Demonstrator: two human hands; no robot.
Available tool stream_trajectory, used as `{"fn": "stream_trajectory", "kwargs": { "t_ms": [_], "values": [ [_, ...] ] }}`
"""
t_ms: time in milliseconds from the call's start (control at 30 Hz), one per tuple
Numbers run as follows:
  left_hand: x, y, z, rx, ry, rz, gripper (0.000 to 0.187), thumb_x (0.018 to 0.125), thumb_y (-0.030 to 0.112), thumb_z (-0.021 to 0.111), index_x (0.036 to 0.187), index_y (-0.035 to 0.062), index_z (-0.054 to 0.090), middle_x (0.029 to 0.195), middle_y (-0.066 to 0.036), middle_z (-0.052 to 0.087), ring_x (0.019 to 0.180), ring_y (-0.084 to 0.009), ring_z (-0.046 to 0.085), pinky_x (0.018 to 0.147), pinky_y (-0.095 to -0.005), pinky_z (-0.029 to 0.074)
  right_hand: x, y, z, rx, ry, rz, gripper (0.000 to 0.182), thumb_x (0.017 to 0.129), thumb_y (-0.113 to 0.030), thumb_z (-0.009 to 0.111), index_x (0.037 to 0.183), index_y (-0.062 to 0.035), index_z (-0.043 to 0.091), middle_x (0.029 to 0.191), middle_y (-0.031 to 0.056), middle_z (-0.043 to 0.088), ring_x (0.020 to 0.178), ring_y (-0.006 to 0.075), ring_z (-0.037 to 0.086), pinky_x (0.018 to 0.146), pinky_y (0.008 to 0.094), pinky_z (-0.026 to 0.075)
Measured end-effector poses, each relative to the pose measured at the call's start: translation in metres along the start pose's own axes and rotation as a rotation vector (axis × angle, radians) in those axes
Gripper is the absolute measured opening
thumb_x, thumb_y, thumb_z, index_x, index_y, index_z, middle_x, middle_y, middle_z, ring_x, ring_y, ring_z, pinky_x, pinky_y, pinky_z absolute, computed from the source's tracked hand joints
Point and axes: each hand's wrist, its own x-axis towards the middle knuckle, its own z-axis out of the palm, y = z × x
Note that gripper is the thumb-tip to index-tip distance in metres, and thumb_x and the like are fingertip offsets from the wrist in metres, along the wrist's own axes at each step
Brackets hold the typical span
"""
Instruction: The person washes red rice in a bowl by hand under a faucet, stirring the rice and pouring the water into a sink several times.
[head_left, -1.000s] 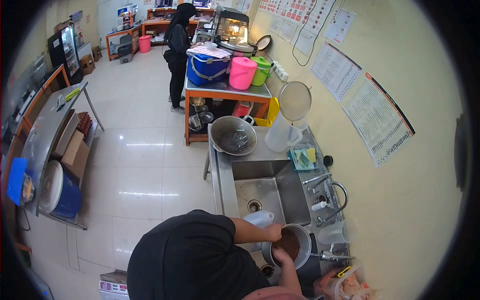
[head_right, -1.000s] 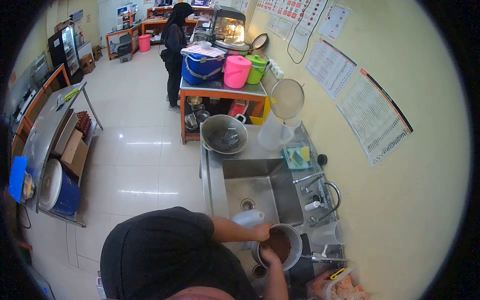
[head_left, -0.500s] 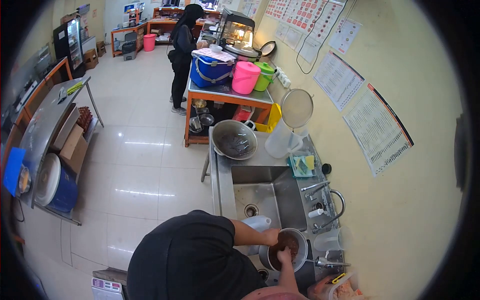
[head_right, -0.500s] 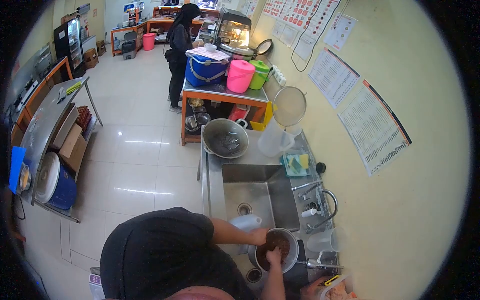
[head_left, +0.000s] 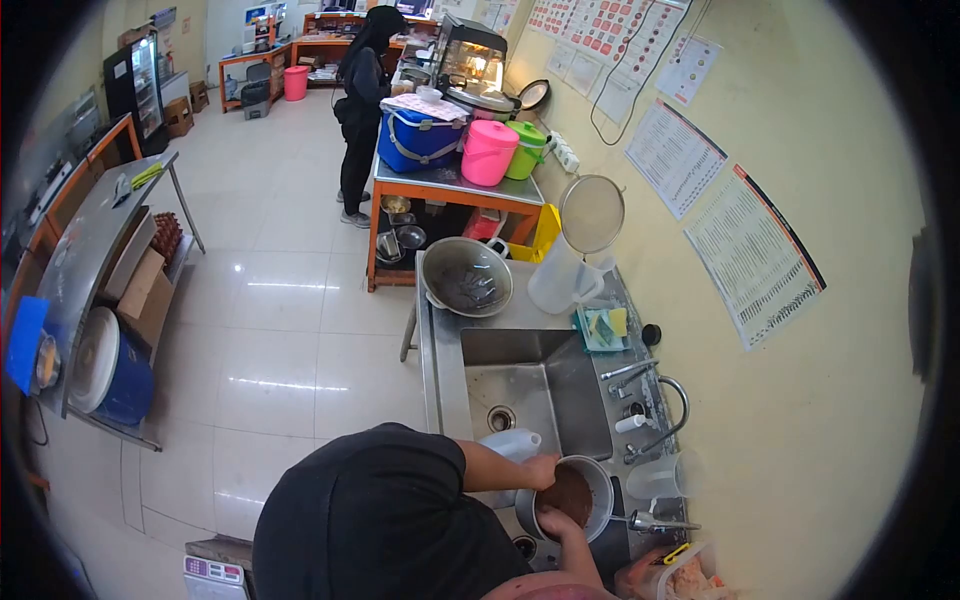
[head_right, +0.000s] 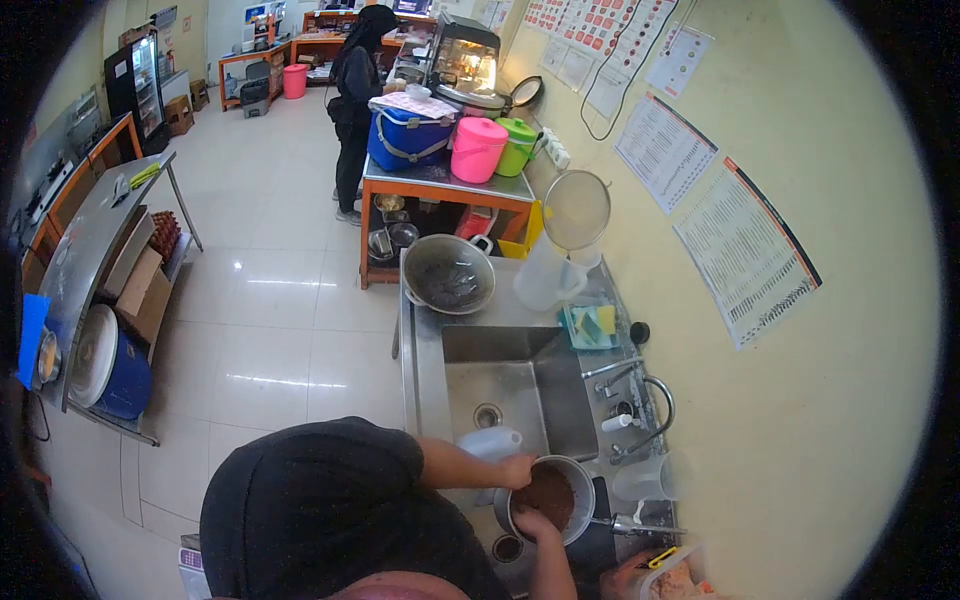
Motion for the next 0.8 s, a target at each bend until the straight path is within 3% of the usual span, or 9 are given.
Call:
{"fn": "stream_trajectory", "kwargs": {
  "t_ms": [33, 133, 233, 333, 533, 633, 733, 800],
  "values": [
    [0.001, -0.002, 0.001, -0.004, -0.004, 0.009, 0.044, 0.078, 0.008, 0.054, 0.122, 0.0014, 0.052, 0.111, -0.025, 0.063, 0.107, -0.0393, 0.060, 0.091, -0.0476, 0.048, -0.007, -0.003, 0.000, -0.096, -0.075, 0.024, 0.055, 0.092, -0.042, 0.043, 0.132, -0.0057, 0.052, 0.137, 0.0204, 0.049, 0.129, 0.0362, 0.044, 0.108, 0.0387, 0.033],
    [0.001, -0.003, 0.000, -0.013, -0.008, 0.032, 0.044, 0.078, 0.007, 0.054, 0.121, 0.0009, 0.052, 0.111, -0.025, 0.062, 0.106, -0.0394, 0.060, 0.091, -0.0475, 0.048, 0.004, 0.031, 0.014, -0.220, 0.021, 0.095, 0.057, 0.089, -0.044, 0.043, 0.128, -0.0039, 0.056, 0.136, 0.0196, 0.050, 0.127, 0.0380, 0.046, 0.107, 0.0406, 0.035],
    [-0.005, 0.002, -0.007, -0.019, 0.005, 0.044, 0.043, 0.078, 0.007, 0.054, 0.120, 0.0003, 0.053, 0.111, -0.025, 0.062, 0.106, -0.0394, 0.060, 0.091, -0.0473, 0.048, -0.017, 0.023, -0.015, -0.396, -0.058, 0.336, 0.060, 0.087, -0.038, 0.045, 0.137, -0.0037, 0.045, 0.143, 0.0200, 0.041, 0.130, 0.0354, 0.042, 0.110, 0.0428, 0.031],
    [-0.003, 0.000, -0.003, -0.034, 0.021, 0.043, 0.043, 0.078, 0.007, 0.053, 0.120, -0.0002, 0.053, 0.111, -0.026, 0.062, 0.106, -0.0392, 0.060, 0.091, -0.0472, 0.048, 0.002, 0.040, -0.006, -0.165, 0.364, 0.289, 0.063, 0.087, -0.033, 0.049, 0.140, -0.0008, 0.039, 0.142, 0.0249, 0.040, 0.131, 0.0365, 0.041, 0.111, 0.0422, 0.030],
    [0.007, -0.009, 0.010, -0.045, 0.060, 0.058, 0.041, 0.079, 0.010, 0.054, 0.120, 0.0016, 0.054, 0.111, -0.025, 0.062, 0.106, -0.0387, 0.060, 0.090, -0.0474, 0.048, 0.045, 0.021, 0.002, 0.486, 0.662, 0.142, 0.064, 0.088, -0.031, 0.051, 0.141, 0.0007, 0.035, 0.141, 0.0269, 0.041, 0.132, 0.0390, 0.039, 0.111, 0.0409, 0.029],
    [0.014, -0.014, 0.019, -0.027, 0.069, 0.044, 0.040, 0.080, 0.012, 0.054, 0.119, 0.0045, 0.055, 0.111, -0.023, 0.063, 0.105, -0.0384, 0.060, 0.089, -0.0475, 0.048, 0.042, 0.015, 0.005, 0.541, 0.595, -0.001, 0.063, 0.089, -0.032, 0.051, 0.142, -0.0006, 0.035, 0.141, 0.0261, 0.041, 0.133, 0.0387, 0.038, 0.111, 0.0404, 0.029],
    [0.000, 0.001, 0.000, 0.010, 0.026, 0.017, 0.045, 0.079, 0.009, 0.054, 0.124, 0.0023, 0.052, 0.113, -0.025, 0.062, 0.107, -0.0386, 0.060, 0.091, -0.0472, 0.048, 0.032, 0.017, 0.007, 0.453, 0.253, -0.106, 0.062, 0.091, -0.035, 0.047, 0.144, -0.0039, 0.035, 0.142, 0.0248, 0.040, 0.133, 0.0374, 0.038, 0.111, 0.0404, 0.029],
    [-0.001, -0.001, 0.000, 0.002, 0.027, 0.026, 0.045, 0.080, 0.009, 0.053, 0.124, 0.0030, 0.052, 0.113, -0.025, 0.062, 0.107, -0.0386, 0.060, 0.092, -0.0472, 0.048, 0.021, 0.021, 0.017, 0.251, 0.175, 0.039, 0.062, 0.091, -0.040, 0.045, 0.141, -0.0049, 0.039, 0.142, 0.0233, 0.042, 0.132, 0.0371, 0.039, 0.110, 0.0401, 0.031]
  ]
}}
